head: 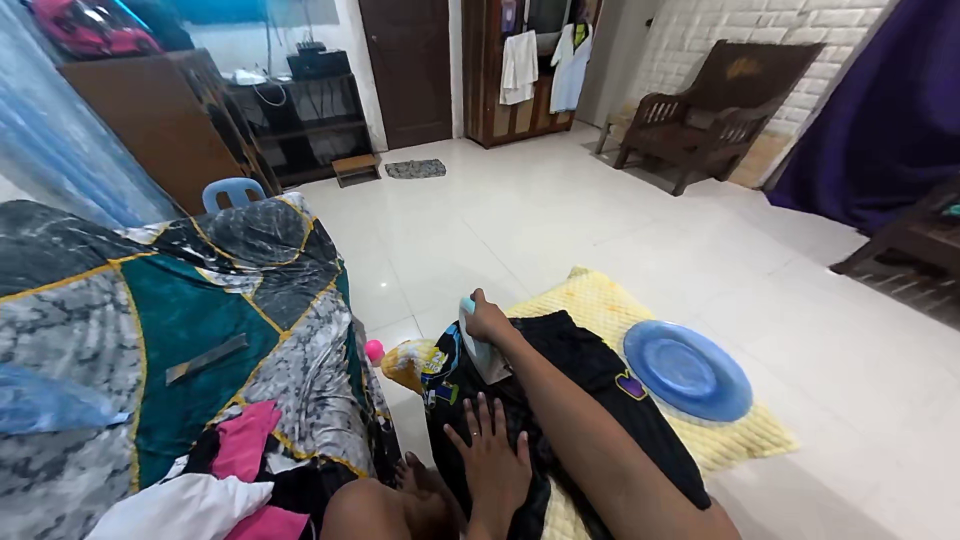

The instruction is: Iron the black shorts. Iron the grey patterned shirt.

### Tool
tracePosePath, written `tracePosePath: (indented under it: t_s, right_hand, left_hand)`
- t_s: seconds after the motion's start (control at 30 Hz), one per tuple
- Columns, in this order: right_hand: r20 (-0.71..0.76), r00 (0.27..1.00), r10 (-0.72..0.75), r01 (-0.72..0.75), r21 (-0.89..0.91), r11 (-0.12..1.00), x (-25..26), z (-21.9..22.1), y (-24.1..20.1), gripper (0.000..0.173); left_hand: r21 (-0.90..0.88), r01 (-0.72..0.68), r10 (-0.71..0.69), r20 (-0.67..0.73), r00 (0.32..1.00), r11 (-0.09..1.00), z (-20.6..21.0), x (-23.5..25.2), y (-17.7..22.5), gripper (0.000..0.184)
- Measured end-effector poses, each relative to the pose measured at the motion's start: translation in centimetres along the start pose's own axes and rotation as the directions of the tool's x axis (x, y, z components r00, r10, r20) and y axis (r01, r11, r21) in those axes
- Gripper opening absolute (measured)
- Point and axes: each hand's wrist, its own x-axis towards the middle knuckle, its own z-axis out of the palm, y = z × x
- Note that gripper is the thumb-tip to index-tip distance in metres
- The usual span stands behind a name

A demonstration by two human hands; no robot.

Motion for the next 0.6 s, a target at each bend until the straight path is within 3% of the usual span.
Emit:
tracePosePath:
  t_s: [0.23, 0.4, 0.6]
  right_hand:
    - [0.122, 0.992, -0.041, 0.064, -0.192, 0.979, -5.6, -0.1, 0.3, 0.073]
    - [0.086, 0.996, -0.013, 0.027, -0.159, 0.987, -8.5, -0.8, 3.7, 0.070]
    - [0.069, 0.995, 0.078, -0.068, -0.136, 0.988, -13.1, -1.7, 7.3, 0.068]
  left_hand:
    - [-0.063, 0.025, -0.022, 0.053, 0.998, 0.998, -0.6, -0.2, -0.3, 0.072]
    - [-0.170, 0.061, -0.069, -0.044, 0.997, 0.984, -0.8, -0.7, -0.9, 0.061]
    - [-0.114, 0.043, -0.052, -0.073, 0.996, 0.993, -0.5, -0.8, -0.8, 0.053]
